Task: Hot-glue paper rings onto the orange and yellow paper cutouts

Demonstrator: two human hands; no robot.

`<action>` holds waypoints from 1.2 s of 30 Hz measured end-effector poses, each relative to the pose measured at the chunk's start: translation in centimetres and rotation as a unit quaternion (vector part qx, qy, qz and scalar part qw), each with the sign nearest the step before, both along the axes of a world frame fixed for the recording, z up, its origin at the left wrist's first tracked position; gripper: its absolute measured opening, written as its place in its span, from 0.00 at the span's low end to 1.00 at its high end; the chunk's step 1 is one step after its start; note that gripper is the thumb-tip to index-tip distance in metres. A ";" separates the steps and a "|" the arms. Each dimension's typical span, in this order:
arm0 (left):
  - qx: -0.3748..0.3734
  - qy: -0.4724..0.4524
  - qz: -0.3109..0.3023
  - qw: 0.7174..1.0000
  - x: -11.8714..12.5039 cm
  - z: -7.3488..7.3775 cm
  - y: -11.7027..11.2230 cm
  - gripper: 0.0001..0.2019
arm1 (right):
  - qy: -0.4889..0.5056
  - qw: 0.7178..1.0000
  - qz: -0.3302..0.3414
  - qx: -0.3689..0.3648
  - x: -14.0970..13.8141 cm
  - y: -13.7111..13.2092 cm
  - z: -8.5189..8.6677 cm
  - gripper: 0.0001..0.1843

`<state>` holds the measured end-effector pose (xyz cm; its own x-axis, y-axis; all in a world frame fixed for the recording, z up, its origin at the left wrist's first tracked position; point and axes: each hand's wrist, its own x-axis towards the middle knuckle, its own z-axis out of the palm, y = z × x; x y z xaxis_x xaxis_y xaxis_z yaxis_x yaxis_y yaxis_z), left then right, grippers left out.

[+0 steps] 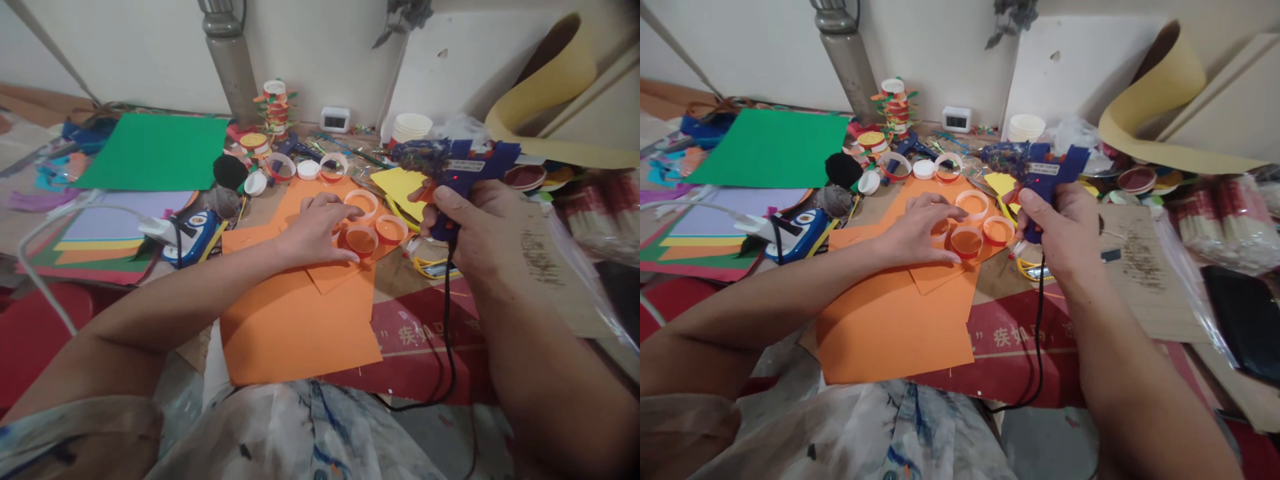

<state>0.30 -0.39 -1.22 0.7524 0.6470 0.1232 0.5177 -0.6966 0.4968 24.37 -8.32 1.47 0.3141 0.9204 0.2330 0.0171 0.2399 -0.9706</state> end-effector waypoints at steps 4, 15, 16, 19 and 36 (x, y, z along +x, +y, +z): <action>-0.002 0.004 -0.004 1.000 0.0 0.2 -0.1 0.37 | -0.007 1.000 0.002 0.009 0.2 0.1 -0.4 0.28; -0.007 0.021 -0.008 1.000 0.3 0.9 -0.4 0.29 | -0.041 0.998 0.031 0.032 0.2 0.7 -1.2 0.20; -0.006 0.020 -0.007 1.000 0.3 0.9 -0.4 0.30 | -0.049 0.998 0.036 0.023 0.3 0.7 -1.2 0.19; 0.000 0.019 -0.003 1.000 0.3 0.7 -0.3 0.31 | -0.065 0.997 0.046 0.007 0.4 0.6 -1.1 0.20; -0.054 -0.169 0.116 0.977 -2.2 -0.3 5.4 0.12 | -0.039 0.999 -0.009 0.023 0.0 0.5 -1.8 0.21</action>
<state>-1.85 5.06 -1.54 0.5119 0.8186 0.2607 0.4492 -0.5137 0.7310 24.37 -7.86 -0.28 0.3093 0.9023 0.3004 0.0977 0.2841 -0.9538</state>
